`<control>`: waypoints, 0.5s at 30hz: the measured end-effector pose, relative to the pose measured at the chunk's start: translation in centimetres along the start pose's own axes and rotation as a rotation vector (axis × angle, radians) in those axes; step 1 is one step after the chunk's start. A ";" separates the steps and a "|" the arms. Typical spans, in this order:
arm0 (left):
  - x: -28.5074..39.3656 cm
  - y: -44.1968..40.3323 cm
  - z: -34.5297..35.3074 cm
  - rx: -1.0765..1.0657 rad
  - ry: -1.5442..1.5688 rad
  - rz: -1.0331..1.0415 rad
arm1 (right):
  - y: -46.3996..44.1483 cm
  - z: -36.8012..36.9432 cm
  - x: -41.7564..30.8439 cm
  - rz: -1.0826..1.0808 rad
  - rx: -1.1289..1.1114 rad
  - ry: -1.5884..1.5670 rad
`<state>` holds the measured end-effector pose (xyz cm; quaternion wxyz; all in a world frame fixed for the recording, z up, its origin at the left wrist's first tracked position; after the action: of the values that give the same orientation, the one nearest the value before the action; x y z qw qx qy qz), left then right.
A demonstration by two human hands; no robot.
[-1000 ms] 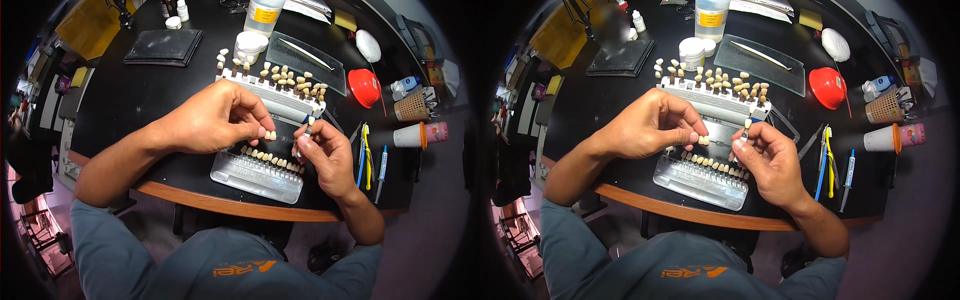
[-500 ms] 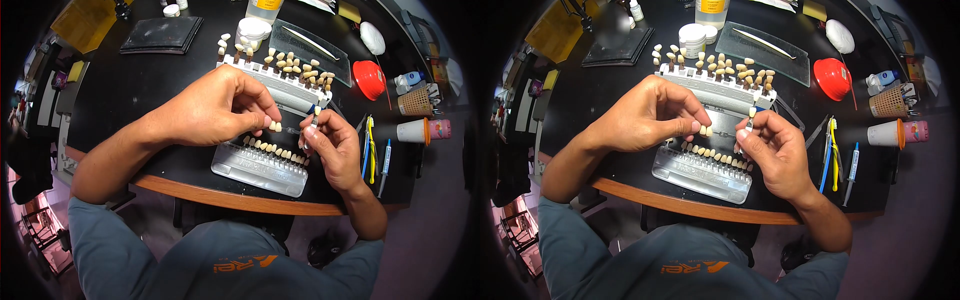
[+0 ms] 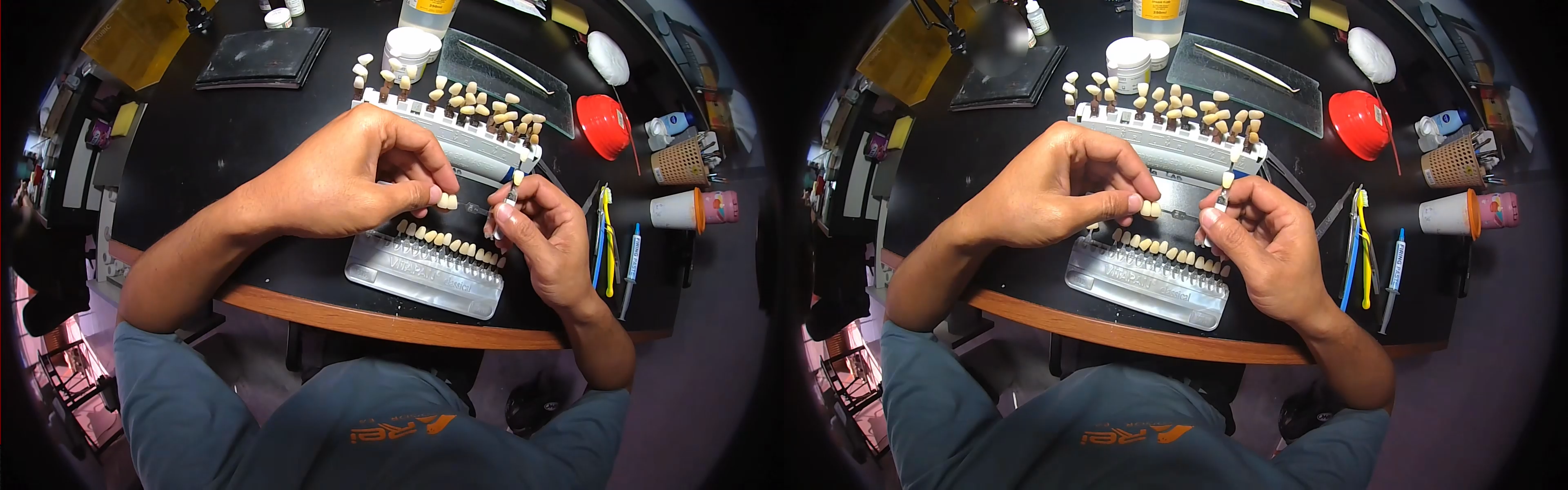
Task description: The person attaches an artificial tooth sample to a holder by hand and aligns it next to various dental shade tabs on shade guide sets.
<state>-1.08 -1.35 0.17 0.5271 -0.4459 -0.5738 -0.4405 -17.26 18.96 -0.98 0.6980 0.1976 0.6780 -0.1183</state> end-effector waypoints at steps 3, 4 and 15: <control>0.1 -0.1 -0.1 -0.001 -0.012 0.012 | 0.0 0.2 -0.1 0.006 0.015 -0.007; 0.1 0.0 -0.1 -0.003 -0.020 0.013 | 0.0 0.3 -0.2 0.010 0.023 -0.010; 0.4 0.0 -0.2 0.013 -0.033 -0.012 | 0.0 0.2 -0.1 0.010 0.012 -0.024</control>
<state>-1.11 -1.50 0.60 0.5178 -0.4460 -0.5880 -0.4327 -17.11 18.85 -0.93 0.7056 0.2039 0.6678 -0.1212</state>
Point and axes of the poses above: each hand's wrist, its own y-axis away from the middle knuckle, its own z-axis out of the palm, x = y × z, the point moved 1 cm from there along -y, towards the middle knuckle, and after that the axes turned 6 degrees about x, right-handed, at the moved point
